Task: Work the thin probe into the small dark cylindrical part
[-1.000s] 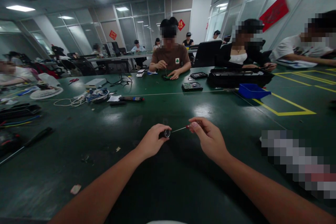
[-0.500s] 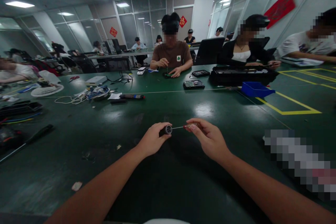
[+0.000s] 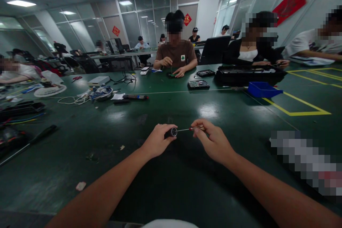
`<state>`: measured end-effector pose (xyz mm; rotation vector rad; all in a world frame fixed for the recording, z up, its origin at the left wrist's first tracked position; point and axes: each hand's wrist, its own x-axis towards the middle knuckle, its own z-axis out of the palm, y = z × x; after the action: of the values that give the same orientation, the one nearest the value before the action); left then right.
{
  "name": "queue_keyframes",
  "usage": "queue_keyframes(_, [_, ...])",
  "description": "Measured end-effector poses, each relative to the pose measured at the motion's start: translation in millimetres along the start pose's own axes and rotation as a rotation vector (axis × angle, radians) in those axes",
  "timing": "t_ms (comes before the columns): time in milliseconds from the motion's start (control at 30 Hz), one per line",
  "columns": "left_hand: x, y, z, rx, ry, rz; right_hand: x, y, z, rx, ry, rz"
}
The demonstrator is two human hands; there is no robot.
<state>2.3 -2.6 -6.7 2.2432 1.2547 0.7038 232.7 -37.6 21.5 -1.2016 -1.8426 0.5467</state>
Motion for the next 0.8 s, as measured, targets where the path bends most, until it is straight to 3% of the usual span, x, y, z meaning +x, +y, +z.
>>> queue_keyframes(133, [0, -2, 0.1, -0.019, 0.005, 0.021, 0, 3, 2, -0.036, -0.042, 0.041])
queue_keyframes(400, [2, -1, -1.0, -0.039, 0.02, 0.014, -1, 8, 5, -0.003, -0.006, 0.021])
queue_keyframes(567, [2, -4, -1.0, -0.043, 0.027, 0.013, -1, 10, 5, 0.035, -0.071, 0.062])
queue_keyframes(667, [2, -3, -0.5, -0.032, 0.021, 0.012, -1, 11, 8, 0.094, -0.013, 0.095])
queue_keyframes(800, [2, 1, -0.8, -0.03, 0.028, 0.001, 1, 11, 13, 0.382, 0.098, 0.175])
